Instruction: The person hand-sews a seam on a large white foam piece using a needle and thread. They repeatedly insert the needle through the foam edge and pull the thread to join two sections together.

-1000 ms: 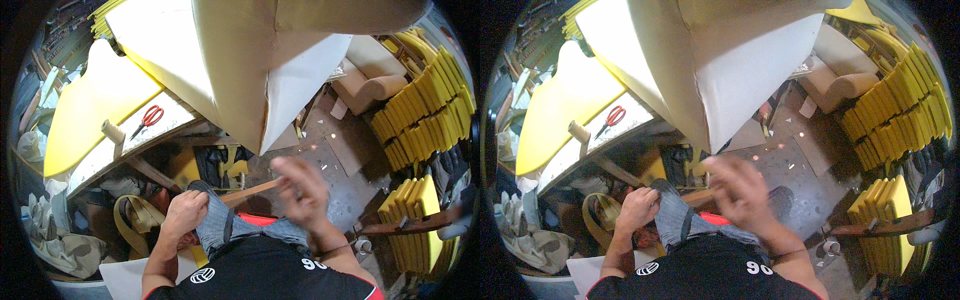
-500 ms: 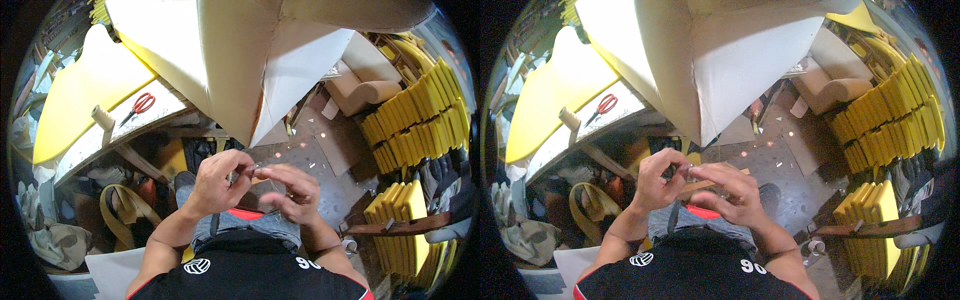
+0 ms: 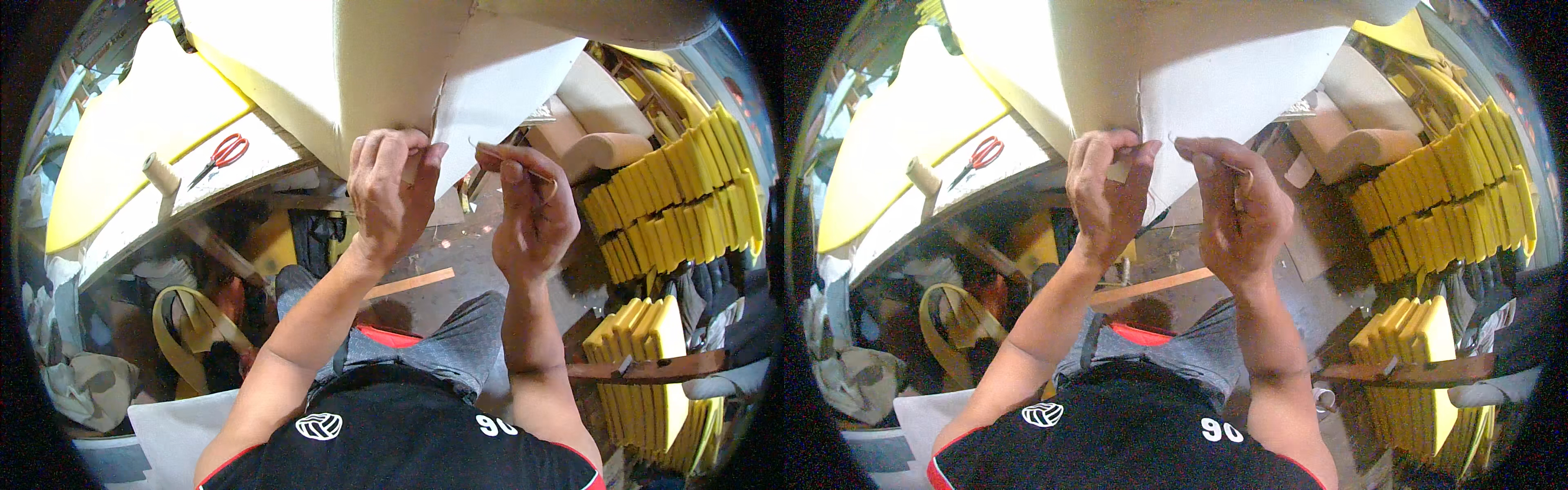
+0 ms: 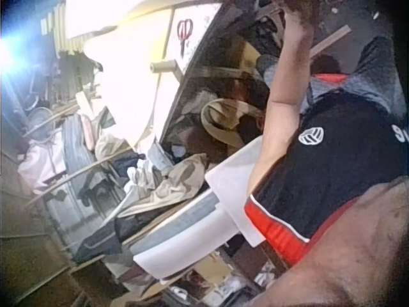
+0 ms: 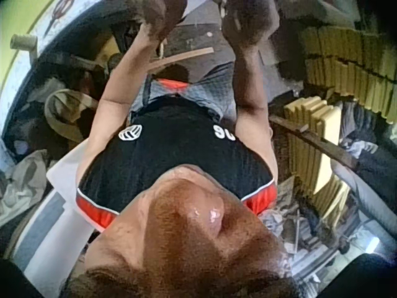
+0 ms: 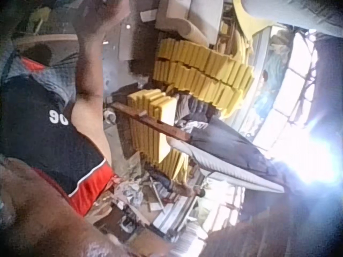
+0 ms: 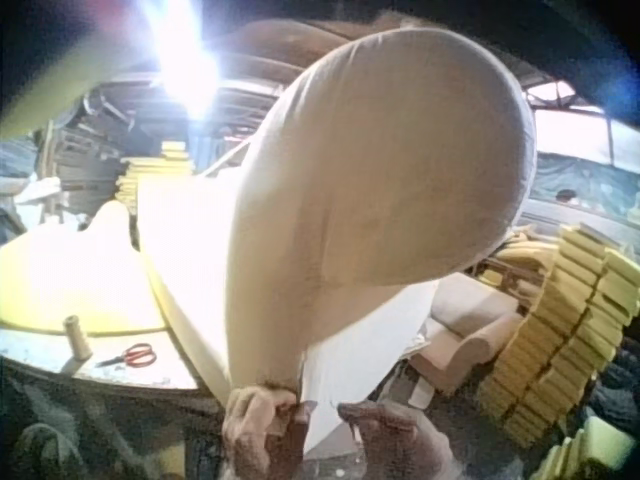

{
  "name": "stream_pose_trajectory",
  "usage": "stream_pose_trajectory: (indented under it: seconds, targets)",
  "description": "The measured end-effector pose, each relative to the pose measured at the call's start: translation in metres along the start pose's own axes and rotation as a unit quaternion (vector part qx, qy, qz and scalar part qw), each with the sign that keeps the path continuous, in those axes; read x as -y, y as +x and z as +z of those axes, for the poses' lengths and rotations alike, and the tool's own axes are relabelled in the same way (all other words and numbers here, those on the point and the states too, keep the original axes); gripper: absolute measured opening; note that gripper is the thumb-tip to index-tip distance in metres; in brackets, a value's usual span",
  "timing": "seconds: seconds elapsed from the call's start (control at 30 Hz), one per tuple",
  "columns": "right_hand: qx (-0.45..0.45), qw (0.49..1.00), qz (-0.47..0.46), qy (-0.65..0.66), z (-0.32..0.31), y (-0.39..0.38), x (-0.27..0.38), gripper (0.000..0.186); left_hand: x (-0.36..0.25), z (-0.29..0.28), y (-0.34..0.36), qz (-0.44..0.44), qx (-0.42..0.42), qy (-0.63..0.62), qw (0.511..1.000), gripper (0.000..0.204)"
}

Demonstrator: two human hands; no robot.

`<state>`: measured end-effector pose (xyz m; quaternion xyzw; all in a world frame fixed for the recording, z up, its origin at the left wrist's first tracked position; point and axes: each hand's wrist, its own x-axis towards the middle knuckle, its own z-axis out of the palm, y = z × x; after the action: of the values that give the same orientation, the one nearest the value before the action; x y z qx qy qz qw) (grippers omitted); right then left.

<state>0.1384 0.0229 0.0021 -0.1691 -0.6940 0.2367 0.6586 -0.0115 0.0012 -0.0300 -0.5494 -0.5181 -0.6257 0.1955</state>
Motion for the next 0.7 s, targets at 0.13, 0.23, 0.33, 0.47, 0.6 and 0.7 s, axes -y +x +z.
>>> stream_pose_trajectory:
  seconds: [0.13, 0.23, 0.33, 0.47, 0.6, 0.7]
  targets:
    - [0.034, 0.998, -0.027, -0.036, 0.005, 0.01, -0.009, 0.012, -0.009, -0.006, -0.005, -0.097, 0.004, -0.097, 0.991, 0.013]
    - [0.012, 1.0, -0.019, 0.008, 0.012, 0.011, -0.013, 0.012, -0.011, -0.009, -0.007, -0.067, -0.017, -0.103, 0.992, 0.018]
    - [-0.022, 0.998, -0.013, 0.058, 0.019, 0.01, -0.023, 0.012, -0.009, -0.006, -0.01, 0.029, -0.042, -0.068, 0.996, 0.021]
    - [-0.017, 0.997, -0.08, -0.013, 0.021, 0.01, -0.035, 0.013, -0.01, -0.005, -0.012, 0.089, -0.031, -0.042, 0.995, 0.021]
    - [-0.02, 0.994, -0.102, -0.032, 0.024, 0.006, -0.038, 0.015, -0.008, -0.005, -0.015, 0.078, -0.026, -0.048, 0.995, 0.02]
    - [-0.025, 0.99, -0.129, -0.049, 0.028, 0.007, -0.041, 0.015, -0.007, -0.003, -0.017, 0.073, -0.029, -0.056, 0.995, 0.019]
